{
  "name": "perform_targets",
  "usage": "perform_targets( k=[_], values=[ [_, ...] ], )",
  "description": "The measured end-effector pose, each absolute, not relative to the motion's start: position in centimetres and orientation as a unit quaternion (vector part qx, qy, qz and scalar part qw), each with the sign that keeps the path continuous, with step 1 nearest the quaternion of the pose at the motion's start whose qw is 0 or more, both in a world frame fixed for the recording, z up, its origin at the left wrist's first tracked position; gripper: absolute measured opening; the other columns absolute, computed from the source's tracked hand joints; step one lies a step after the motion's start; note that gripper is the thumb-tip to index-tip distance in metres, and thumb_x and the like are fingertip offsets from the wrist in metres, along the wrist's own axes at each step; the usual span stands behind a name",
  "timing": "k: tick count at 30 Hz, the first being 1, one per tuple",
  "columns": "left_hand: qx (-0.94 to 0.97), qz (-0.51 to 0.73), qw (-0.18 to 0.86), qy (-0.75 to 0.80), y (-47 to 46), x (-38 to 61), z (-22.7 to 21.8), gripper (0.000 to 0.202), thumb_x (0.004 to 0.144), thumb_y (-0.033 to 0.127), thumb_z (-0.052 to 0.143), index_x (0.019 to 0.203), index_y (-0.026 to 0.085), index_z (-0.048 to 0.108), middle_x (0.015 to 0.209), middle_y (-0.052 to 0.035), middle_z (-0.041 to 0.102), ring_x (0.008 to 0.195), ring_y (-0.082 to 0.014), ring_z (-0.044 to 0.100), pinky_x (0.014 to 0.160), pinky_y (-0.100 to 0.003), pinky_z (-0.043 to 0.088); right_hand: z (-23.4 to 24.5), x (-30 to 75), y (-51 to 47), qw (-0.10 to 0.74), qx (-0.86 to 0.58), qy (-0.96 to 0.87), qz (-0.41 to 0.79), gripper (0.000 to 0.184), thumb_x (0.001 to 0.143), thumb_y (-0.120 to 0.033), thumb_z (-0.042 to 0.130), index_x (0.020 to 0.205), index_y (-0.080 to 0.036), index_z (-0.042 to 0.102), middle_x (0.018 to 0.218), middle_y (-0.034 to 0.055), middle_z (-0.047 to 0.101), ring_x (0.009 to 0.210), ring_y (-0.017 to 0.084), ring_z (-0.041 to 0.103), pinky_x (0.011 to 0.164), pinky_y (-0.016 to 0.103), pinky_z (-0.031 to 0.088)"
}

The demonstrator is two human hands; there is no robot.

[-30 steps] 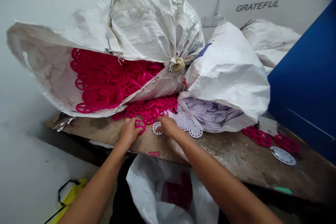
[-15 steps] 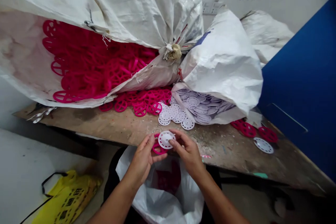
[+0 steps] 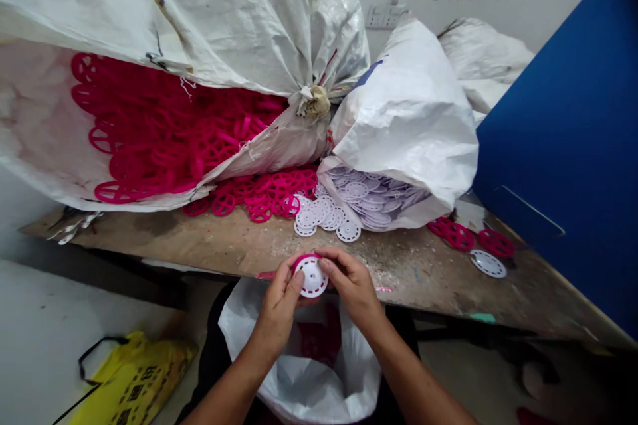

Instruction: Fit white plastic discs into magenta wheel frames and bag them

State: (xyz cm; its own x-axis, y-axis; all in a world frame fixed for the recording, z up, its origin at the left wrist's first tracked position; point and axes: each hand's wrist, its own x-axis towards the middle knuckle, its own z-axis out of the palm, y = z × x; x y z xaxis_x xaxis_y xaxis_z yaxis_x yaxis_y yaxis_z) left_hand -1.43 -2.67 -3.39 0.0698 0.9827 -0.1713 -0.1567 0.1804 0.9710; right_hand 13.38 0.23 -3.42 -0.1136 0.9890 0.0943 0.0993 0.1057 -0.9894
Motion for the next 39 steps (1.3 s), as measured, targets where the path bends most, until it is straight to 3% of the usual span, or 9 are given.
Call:
perform_targets(
  k=[3, 7, 10, 18, 24, 28, 32, 36, 39],
  values=[
    [0.393, 0.454, 0.653, 0.462, -2.7, -1.6, -3.1, 0.052, 0.079, 0.044, 0.061, 0.122, 0.020, 0.046, 0.112, -0.0107, 0.065, 0.091, -0.0231, 0.066, 0.070, -0.033, 0.056, -3.2, 14.0, 0.2, 0.466, -0.469, -0.536, 0.525, 0.029, 0.085, -0.039, 0.056, 0.106, -0.020, 0.062, 0.087, 0.0037, 0.066, 0.069, 0.014, 0.060, 0.055, 0.022, 0.048],
    [0.393, 0.459, 0.643, 0.471, -2.6, -1.9, -2.9, 0.048, 0.072, 0.042, 0.068, 0.108, 0.016, 0.053, 0.089, -0.0076, 0.070, 0.077, -0.0204, 0.068, 0.066, -0.031, 0.056, -3.0, 14.6, 0.0, 0.428, -0.448, -0.599, 0.508, 0.031, 0.083, -0.033, 0.058, 0.113, -0.023, 0.061, 0.102, 0.0049, 0.065, 0.085, 0.016, 0.061, 0.066, 0.025, 0.051],
    [0.396, 0.470, 0.623, 0.484, -2.7, -1.6, -2.8, 0.043, 0.072, 0.042, 0.067, 0.103, 0.016, 0.055, 0.082, -0.0056, 0.070, 0.071, -0.0196, 0.068, 0.064, -0.030, 0.056, -2.9, 14.4, -0.2, 0.434, -0.448, -0.604, 0.497, 0.027, 0.083, -0.031, 0.058, 0.108, -0.021, 0.062, 0.096, 0.0046, 0.065, 0.076, 0.014, 0.060, 0.061, 0.023, 0.049],
    [0.372, 0.468, 0.654, 0.463, -2.9, -1.3, -3.3, 0.047, 0.070, 0.037, 0.070, 0.109, 0.018, 0.053, 0.092, -0.0072, 0.070, 0.077, -0.0190, 0.067, 0.068, -0.029, 0.053, -3.7, 14.2, -0.6, 0.410, -0.429, -0.650, 0.474, 0.042, 0.080, -0.024, 0.062, 0.121, -0.025, 0.052, 0.107, 0.0035, 0.063, 0.091, 0.016, 0.060, 0.079, 0.029, 0.049],
    [0.415, 0.436, 0.652, 0.461, -3.9, -1.8, -3.8, 0.039, 0.072, 0.032, 0.067, 0.107, 0.020, 0.056, 0.093, -0.0066, 0.069, 0.078, -0.0187, 0.066, 0.068, -0.027, 0.051, -3.0, 14.4, -2.1, 0.379, -0.432, -0.684, 0.449, 0.036, 0.083, -0.024, 0.060, 0.118, -0.025, 0.053, 0.106, 0.0028, 0.063, 0.092, 0.016, 0.060, 0.081, 0.028, 0.047],
    [0.507, 0.299, 0.667, 0.456, -5.0, -3.4, -3.5, 0.034, 0.073, 0.027, 0.063, 0.107, 0.022, 0.061, 0.088, -0.0037, 0.070, 0.075, -0.0176, 0.065, 0.064, -0.025, 0.050, -1.5, 15.7, -1.3, 0.319, -0.425, -0.745, 0.404, 0.022, 0.087, -0.032, 0.055, 0.104, -0.022, 0.064, 0.091, 0.0028, 0.066, 0.085, 0.016, 0.061, 0.076, 0.027, 0.047],
    [0.662, 0.205, 0.490, 0.528, -3.4, -6.0, -2.6, 0.038, 0.070, 0.027, 0.065, 0.109, 0.025, 0.065, 0.074, 0.0010, 0.069, 0.056, -0.0144, 0.059, 0.054, -0.022, 0.044, -2.5, 18.7, 2.3, 0.342, -0.530, -0.755, 0.180, 0.025, 0.088, -0.029, 0.048, 0.101, -0.020, 0.067, 0.096, 0.0078, 0.065, 0.089, 0.020, 0.061, 0.079, 0.032, 0.048],
    [0.705, 0.308, 0.229, 0.597, 2.4, -8.7, -2.4, 0.025, 0.082, 0.024, 0.051, 0.102, 0.020, 0.066, 0.100, -0.0064, 0.067, 0.086, -0.0205, 0.061, 0.080, -0.030, 0.045, -4.9, 21.3, 6.1, 0.218, -0.593, -0.775, 0.000, 0.040, 0.079, -0.012, 0.048, 0.114, -0.022, 0.065, 0.124, 0.0114, 0.057, 0.104, 0.026, 0.057, 0.084, 0.038, 0.047],
    [0.697, 0.328, 0.138, 0.622, 7.1, -10.1, -3.3, 0.021, 0.081, 0.018, 0.050, 0.095, 0.018, 0.066, 0.101, -0.0089, 0.062, 0.096, -0.0236, 0.057, 0.088, -0.036, 0.042, -6.0, 22.1, 7.3, 0.159, -0.580, -0.797, -0.046, 0.039, 0.082, -0.010, 0.045, 0.112, -0.025, 0.067, 0.122, 0.0093, 0.061, 0.103, 0.027, 0.058, 0.085, 0.040, 0.046]
  ],
)
